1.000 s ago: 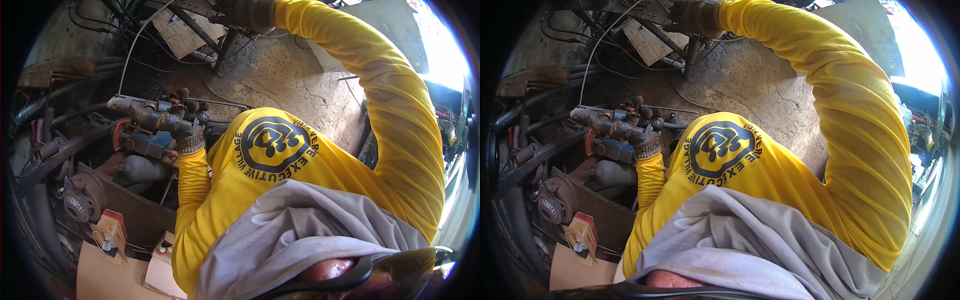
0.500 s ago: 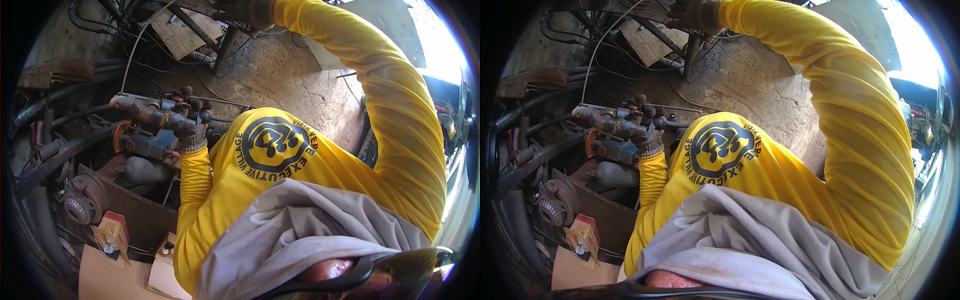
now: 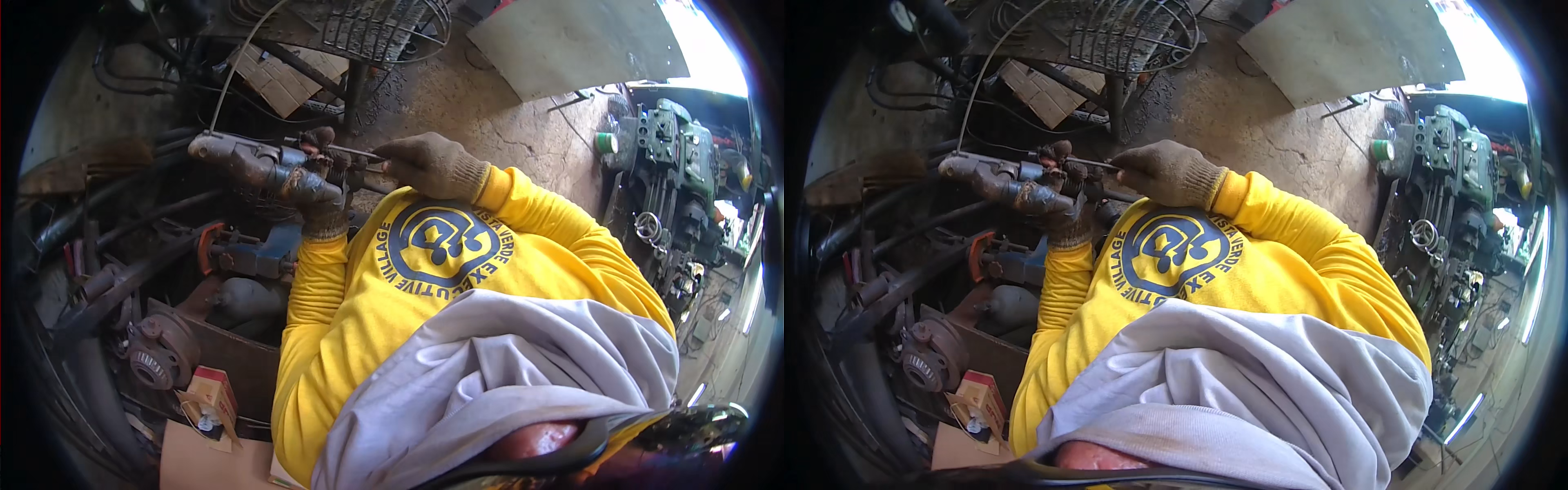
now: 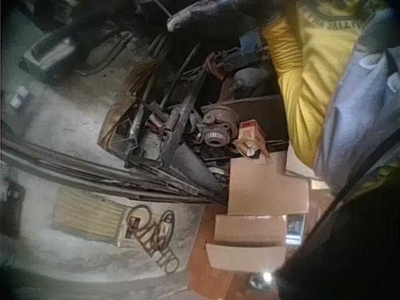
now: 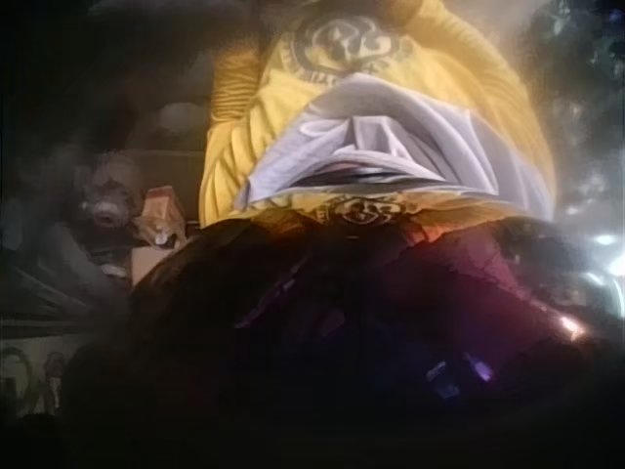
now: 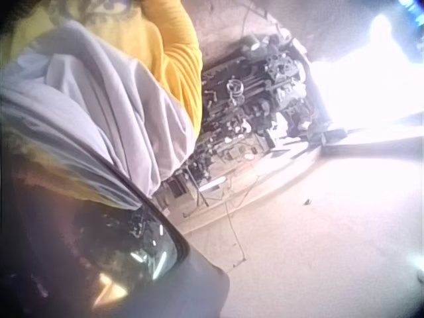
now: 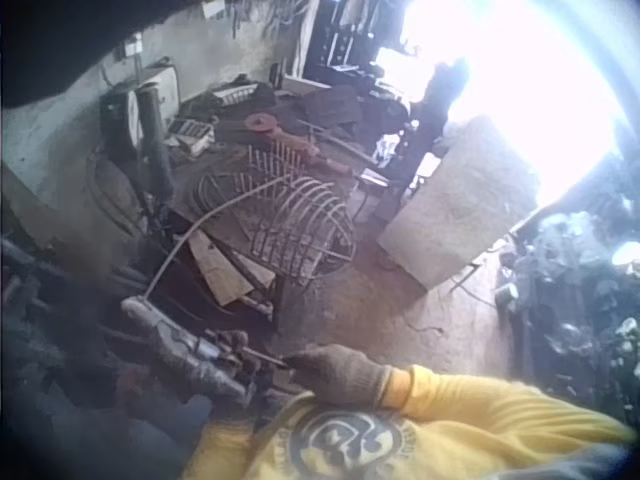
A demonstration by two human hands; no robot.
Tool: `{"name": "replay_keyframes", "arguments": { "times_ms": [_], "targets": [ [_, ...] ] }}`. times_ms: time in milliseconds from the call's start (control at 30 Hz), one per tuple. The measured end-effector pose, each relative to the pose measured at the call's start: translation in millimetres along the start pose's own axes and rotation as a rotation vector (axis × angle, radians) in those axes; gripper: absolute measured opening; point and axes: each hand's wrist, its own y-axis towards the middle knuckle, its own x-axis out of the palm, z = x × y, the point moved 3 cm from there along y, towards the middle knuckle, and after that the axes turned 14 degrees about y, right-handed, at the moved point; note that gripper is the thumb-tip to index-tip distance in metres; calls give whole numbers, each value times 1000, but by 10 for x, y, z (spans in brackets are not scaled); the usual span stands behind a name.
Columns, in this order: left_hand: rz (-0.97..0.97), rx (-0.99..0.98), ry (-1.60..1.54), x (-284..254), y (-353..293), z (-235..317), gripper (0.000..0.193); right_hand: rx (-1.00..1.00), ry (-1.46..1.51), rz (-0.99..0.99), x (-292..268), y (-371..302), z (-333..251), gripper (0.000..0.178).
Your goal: The person welds a circular metal wire cage on a workbench. They use a handheld welding tool to join metal wires together, frequently creating bright sparks during the process.
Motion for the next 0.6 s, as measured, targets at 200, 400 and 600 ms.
{"name": "replay_keyframes", "arguments": {
  "times_ms": [200, 400, 600],
  "targets": [
    [-43, -58, -23, 46, 76, -97, 37, -173, -127, 485, -736, -279, 0, 26],
    [-37, -31, -103, -262, 33, -3, 39, -213, -601, 475, -1415, -94, -295, 26],
    [-26, -8, -170, -383, -186, -53, 40, -207, -1041, 352, -1466, 250, -553, 27]
  ]
}}
